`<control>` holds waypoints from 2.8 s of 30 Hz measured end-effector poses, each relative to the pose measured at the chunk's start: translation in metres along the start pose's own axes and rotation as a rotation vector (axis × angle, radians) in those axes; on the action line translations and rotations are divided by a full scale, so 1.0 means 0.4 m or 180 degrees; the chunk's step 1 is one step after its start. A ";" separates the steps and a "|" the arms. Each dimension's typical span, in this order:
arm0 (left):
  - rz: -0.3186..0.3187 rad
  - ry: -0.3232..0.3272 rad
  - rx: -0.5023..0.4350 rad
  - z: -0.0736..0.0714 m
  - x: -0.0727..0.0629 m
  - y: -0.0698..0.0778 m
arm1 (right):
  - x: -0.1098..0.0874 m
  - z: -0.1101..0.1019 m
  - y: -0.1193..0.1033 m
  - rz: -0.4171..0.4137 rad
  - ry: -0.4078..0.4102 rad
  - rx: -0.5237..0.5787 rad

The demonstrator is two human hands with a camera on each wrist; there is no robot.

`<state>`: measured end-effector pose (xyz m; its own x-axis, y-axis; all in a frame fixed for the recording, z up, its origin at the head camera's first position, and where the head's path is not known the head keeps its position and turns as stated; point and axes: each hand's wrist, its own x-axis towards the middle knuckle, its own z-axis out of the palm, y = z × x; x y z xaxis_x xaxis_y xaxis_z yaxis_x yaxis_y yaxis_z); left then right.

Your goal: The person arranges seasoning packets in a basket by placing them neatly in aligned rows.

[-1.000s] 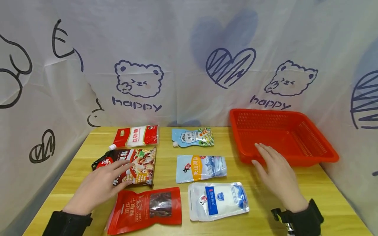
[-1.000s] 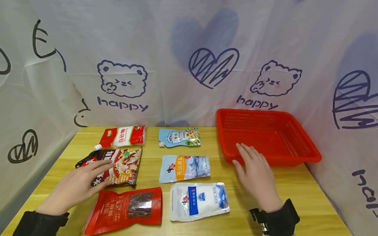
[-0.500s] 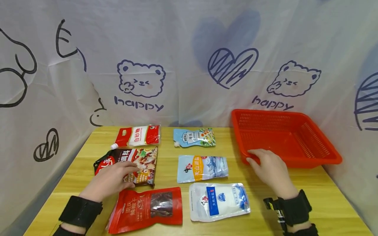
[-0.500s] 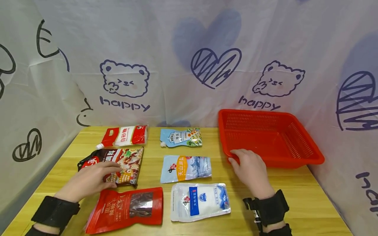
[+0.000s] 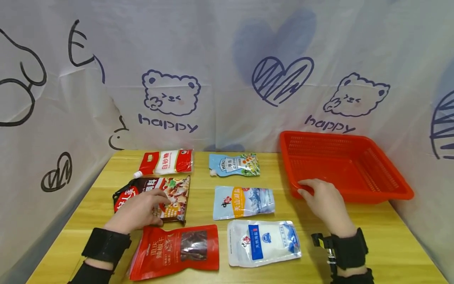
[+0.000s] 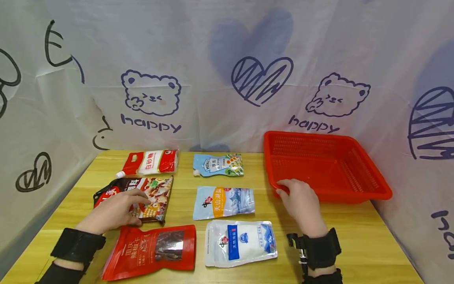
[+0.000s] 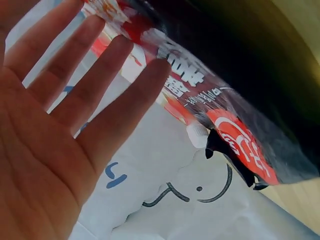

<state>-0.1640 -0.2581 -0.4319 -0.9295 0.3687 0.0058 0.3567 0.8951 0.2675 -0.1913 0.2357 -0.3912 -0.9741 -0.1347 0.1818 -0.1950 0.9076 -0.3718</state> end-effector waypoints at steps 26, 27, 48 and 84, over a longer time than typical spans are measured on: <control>-0.0070 0.0202 0.0035 0.025 0.007 -0.010 | -0.001 -0.010 0.013 0.0024 -0.0082 0.0010; -0.0065 0.0213 0.0035 0.026 0.007 -0.012 | 0.000 -0.009 0.012 0.0025 -0.0091 0.0008; 0.0151 0.0840 0.0232 -0.007 -0.019 -0.016 | 0.005 -0.007 0.000 0.0026 -0.0165 0.0031; 0.0651 0.2011 0.0141 -0.139 0.018 0.202 | 0.002 -0.002 0.003 0.0094 -0.0161 0.0049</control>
<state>-0.1471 -0.1971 -0.3568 -0.7139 0.3265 0.6195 0.5228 0.8371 0.1613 -0.1923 0.2371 -0.3907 -0.9839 -0.1283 0.1244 -0.1674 0.9053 -0.3904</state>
